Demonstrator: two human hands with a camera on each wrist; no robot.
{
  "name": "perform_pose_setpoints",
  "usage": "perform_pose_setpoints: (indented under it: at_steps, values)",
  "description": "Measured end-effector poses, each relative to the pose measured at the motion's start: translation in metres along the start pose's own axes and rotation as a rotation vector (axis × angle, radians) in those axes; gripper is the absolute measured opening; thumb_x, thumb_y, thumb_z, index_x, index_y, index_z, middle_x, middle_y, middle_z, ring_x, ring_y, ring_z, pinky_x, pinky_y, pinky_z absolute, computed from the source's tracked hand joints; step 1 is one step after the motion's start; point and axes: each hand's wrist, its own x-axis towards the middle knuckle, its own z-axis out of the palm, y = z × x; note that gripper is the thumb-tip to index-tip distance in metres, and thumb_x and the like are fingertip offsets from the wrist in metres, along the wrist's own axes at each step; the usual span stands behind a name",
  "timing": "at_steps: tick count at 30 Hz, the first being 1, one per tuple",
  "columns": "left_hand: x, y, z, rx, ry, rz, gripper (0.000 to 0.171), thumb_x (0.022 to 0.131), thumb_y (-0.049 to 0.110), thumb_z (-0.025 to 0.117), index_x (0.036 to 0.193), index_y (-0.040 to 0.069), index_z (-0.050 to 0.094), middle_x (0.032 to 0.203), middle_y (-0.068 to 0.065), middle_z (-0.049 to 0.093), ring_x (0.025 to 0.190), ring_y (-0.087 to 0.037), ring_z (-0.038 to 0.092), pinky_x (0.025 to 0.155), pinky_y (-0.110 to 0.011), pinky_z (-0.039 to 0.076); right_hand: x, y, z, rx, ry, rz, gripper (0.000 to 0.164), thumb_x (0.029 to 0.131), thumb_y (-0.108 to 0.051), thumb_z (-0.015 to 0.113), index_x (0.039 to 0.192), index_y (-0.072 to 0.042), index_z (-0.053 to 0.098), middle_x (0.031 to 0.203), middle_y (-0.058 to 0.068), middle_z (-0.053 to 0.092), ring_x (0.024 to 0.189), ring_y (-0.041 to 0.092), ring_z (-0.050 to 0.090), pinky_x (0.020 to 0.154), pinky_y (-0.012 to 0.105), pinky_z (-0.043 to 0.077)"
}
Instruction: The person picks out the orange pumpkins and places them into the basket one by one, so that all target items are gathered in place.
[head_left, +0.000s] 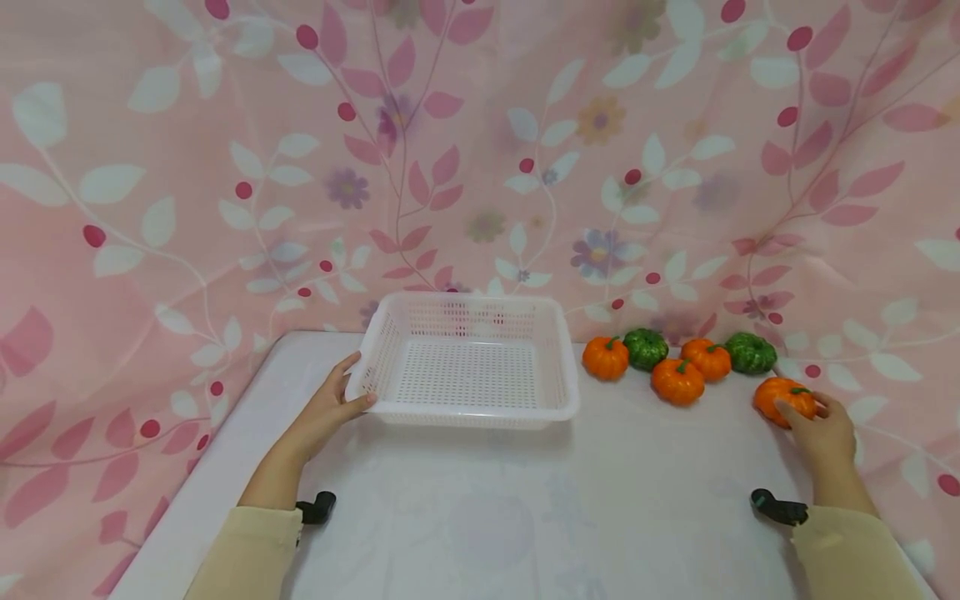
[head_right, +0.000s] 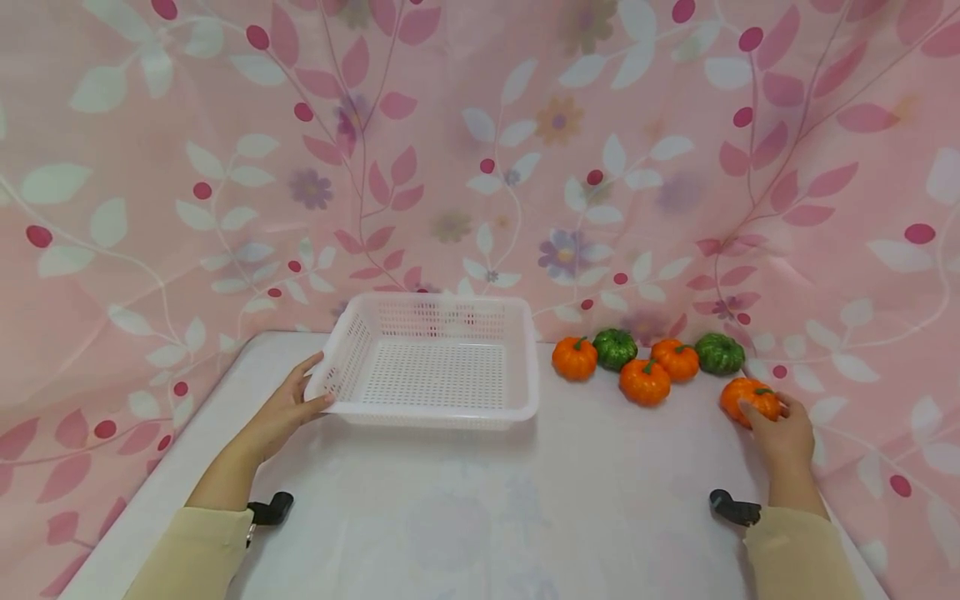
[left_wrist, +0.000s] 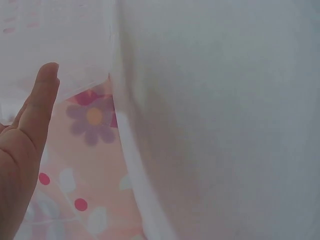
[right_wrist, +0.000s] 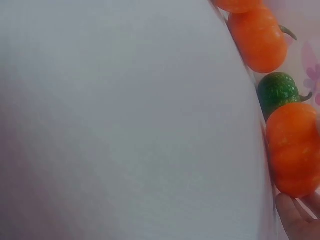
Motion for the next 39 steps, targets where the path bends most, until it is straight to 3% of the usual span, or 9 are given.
perform_pose_setpoints:
  at_steps: [5, 14, 20, 26, 33, 39]
  values:
    - [0.0, -0.001, 0.002, -0.003, -0.002, 0.004, 0.094, 0.095, 0.023, 0.07, 0.161, 0.017, 0.004, 0.16, -0.024, 0.022, 0.129, -0.034, 0.046, 0.108, -0.048, 0.041, -0.006, -0.003, 0.001, 0.024, 0.01, -0.004, 0.094, 0.096, -0.055, 0.054, 0.158, 0.0, 0.01, 0.161, 0.031, 0.013, 0.142, 0.051, 0.022, 0.112, 0.059, 0.028]
    - [-0.002, 0.002, 0.003, -0.044, -0.005, 0.014, 0.093, 0.096, 0.014, 0.069, 0.162, 0.017, 0.003, 0.16, -0.024, 0.022, 0.126, -0.032, 0.048, 0.093, -0.023, 0.048, -0.016, -0.011, 0.006, 0.117, 0.032, -0.008, 0.091, 0.096, -0.052, 0.057, 0.16, -0.006, 0.013, 0.163, 0.025, 0.013, 0.144, 0.046, 0.022, 0.115, 0.054, 0.027]
    - [-0.003, 0.002, 0.003, -0.041, 0.001, 0.01, 0.094, 0.095, 0.014, 0.07, 0.162, 0.018, 0.003, 0.159, -0.024, 0.024, 0.124, -0.03, 0.05, 0.095, -0.027, 0.049, -0.024, -0.017, 0.005, 0.175, 0.033, 0.025, 0.091, 0.093, -0.055, 0.061, 0.162, -0.016, 0.015, 0.165, 0.019, 0.012, 0.146, 0.043, 0.021, 0.113, 0.051, 0.03]
    - [-0.004, 0.001, 0.003, -0.036, -0.002, 0.018, 0.094, 0.095, 0.015, 0.069, 0.162, 0.017, 0.003, 0.159, -0.024, 0.025, 0.124, -0.03, 0.05, 0.097, -0.028, 0.049, -0.034, -0.024, 0.005, 0.185, 0.047, 0.018, 0.087, 0.091, -0.057, 0.063, 0.161, -0.026, 0.02, 0.165, 0.014, 0.017, 0.142, 0.039, 0.028, 0.108, 0.034, 0.039]
    - [-0.006, 0.003, 0.004, -0.042, 0.0, 0.018, 0.093, 0.095, 0.013, 0.069, 0.161, 0.018, 0.003, 0.158, -0.024, 0.026, 0.125, -0.031, 0.048, 0.093, -0.024, 0.048, -0.046, -0.034, 0.011, 0.231, 0.046, 0.011, 0.088, 0.089, -0.06, 0.063, 0.16, -0.031, 0.02, 0.167, 0.009, 0.015, 0.146, 0.038, 0.025, 0.113, 0.043, 0.031]
    - [-0.006, 0.003, 0.006, -0.022, -0.001, 0.003, 0.095, 0.094, 0.02, 0.071, 0.161, 0.019, 0.003, 0.159, -0.025, 0.023, 0.128, -0.034, 0.045, 0.102, -0.037, 0.045, -0.057, -0.046, 0.014, 0.238, 0.059, -0.011, 0.087, 0.09, -0.059, 0.063, 0.16, -0.03, 0.021, 0.167, 0.008, 0.016, 0.147, 0.036, 0.025, 0.111, 0.041, 0.032]
